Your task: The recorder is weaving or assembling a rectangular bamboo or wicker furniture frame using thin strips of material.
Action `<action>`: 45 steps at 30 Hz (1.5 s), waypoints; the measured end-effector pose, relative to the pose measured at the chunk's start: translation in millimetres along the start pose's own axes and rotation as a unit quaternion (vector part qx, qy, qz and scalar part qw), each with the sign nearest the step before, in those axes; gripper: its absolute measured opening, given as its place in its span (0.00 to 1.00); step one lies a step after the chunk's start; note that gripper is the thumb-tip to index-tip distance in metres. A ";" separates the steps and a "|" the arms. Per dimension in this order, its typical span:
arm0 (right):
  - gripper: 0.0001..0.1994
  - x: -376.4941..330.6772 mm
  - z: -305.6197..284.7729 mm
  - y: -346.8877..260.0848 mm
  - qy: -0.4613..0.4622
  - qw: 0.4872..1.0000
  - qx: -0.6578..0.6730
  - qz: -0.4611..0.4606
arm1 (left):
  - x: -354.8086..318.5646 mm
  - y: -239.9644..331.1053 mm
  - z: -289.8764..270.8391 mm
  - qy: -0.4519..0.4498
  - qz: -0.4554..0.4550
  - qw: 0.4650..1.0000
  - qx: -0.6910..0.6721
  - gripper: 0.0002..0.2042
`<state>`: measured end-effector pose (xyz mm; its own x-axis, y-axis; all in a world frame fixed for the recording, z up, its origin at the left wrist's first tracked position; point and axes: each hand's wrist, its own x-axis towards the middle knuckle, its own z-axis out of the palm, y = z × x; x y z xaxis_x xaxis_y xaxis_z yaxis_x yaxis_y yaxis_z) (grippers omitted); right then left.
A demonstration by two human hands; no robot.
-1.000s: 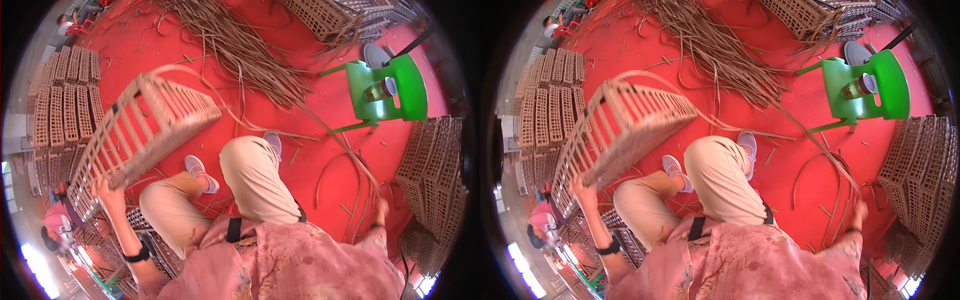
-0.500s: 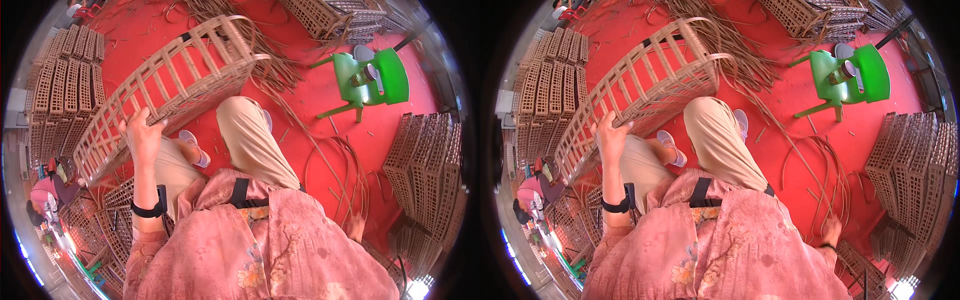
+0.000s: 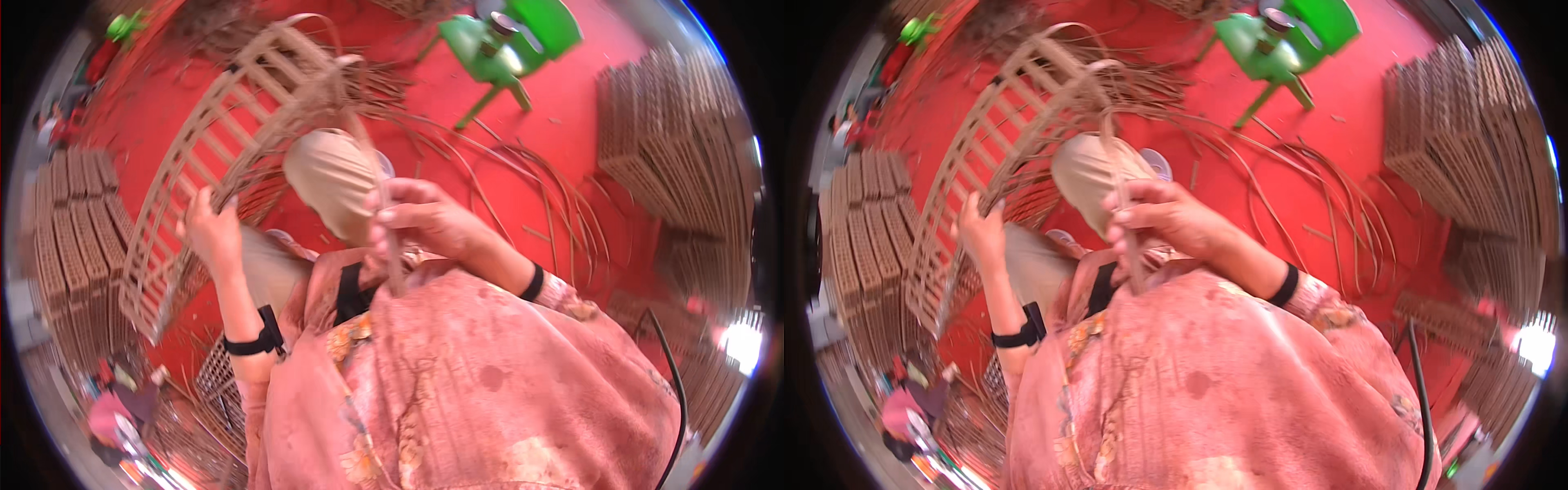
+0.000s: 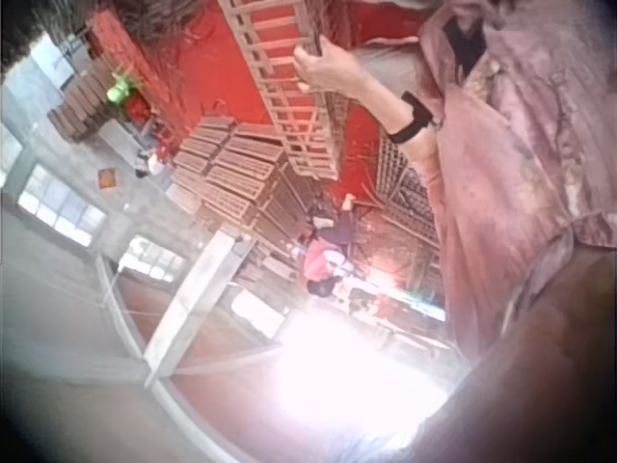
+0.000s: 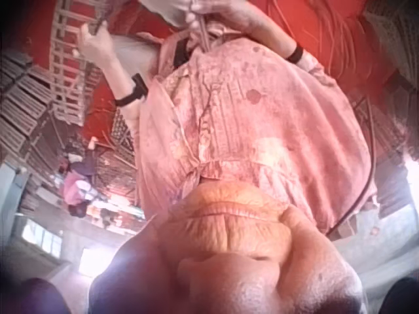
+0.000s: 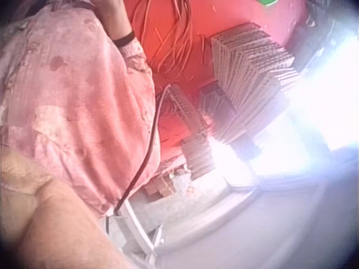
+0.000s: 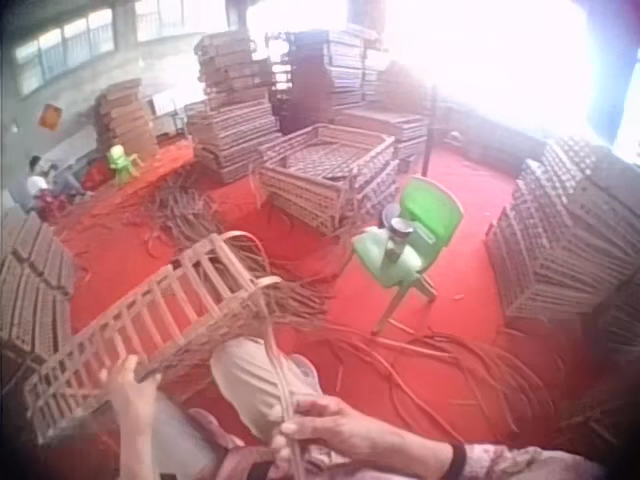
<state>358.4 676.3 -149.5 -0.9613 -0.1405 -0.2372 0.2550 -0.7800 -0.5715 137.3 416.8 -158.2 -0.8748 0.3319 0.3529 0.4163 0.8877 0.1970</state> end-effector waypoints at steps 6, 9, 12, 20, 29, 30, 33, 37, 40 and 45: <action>0.09 13.1 3.7 22.6 0.006 0.998 0.068 0.011 | -4.9 3.2 22.3 0.034 0.031 0.999 0.009 0.16; 0.08 44.2 12.6 19.2 -0.004 0.995 0.096 -0.013 | 9.4 9.6 29.9 -0.031 0.056 0.995 0.077 0.18; 0.09 78.6 16.9 7.9 -0.001 0.988 0.138 -0.075 | 9.6 -15.4 46.7 0.015 0.092 0.990 0.103 0.21; 0.10 84.7 31.3 17.9 -0.025 0.998 0.016 -0.060 | -5.9 -35.2 24.1 -0.019 0.156 0.983 0.091 0.20; 0.10 83.1 26.6 38.0 0.054 0.996 -0.004 0.073 | -31.7 7.3 -42.9 -0.035 0.238 0.968 0.073 0.16; 0.10 83.9 28.4 43.2 0.046 0.996 -0.009 0.082 | -43.2 13.8 -51.6 -0.098 0.126 0.982 -0.104 0.15; 0.08 86.5 33.9 52.5 0.050 0.997 -0.020 0.050 | -80.6 33.9 -62.3 -0.235 -0.017 0.907 -0.350 0.12; 0.09 89.9 32.9 65.9 0.016 0.992 -0.076 0.098 | -113.9 29.9 -56.3 -0.315 -0.167 0.834 -0.422 0.11; 0.09 87.1 37.0 67.9 0.009 0.943 -0.257 0.211 | -126.3 22.3 -57.8 -0.250 -0.239 0.828 -0.442 0.11; 0.08 81.0 30.8 71.0 0.003 0.789 -0.589 -0.173 | -139.2 -9.1 -57.7 -0.219 -0.215 0.800 -0.516 0.09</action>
<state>295.4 590.7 -185.0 -0.9950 -0.0382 0.0922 -0.0997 0.3384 -0.9357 269.6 344.1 -156.4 -0.9007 0.3474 -0.2608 -0.1614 0.2897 0.9434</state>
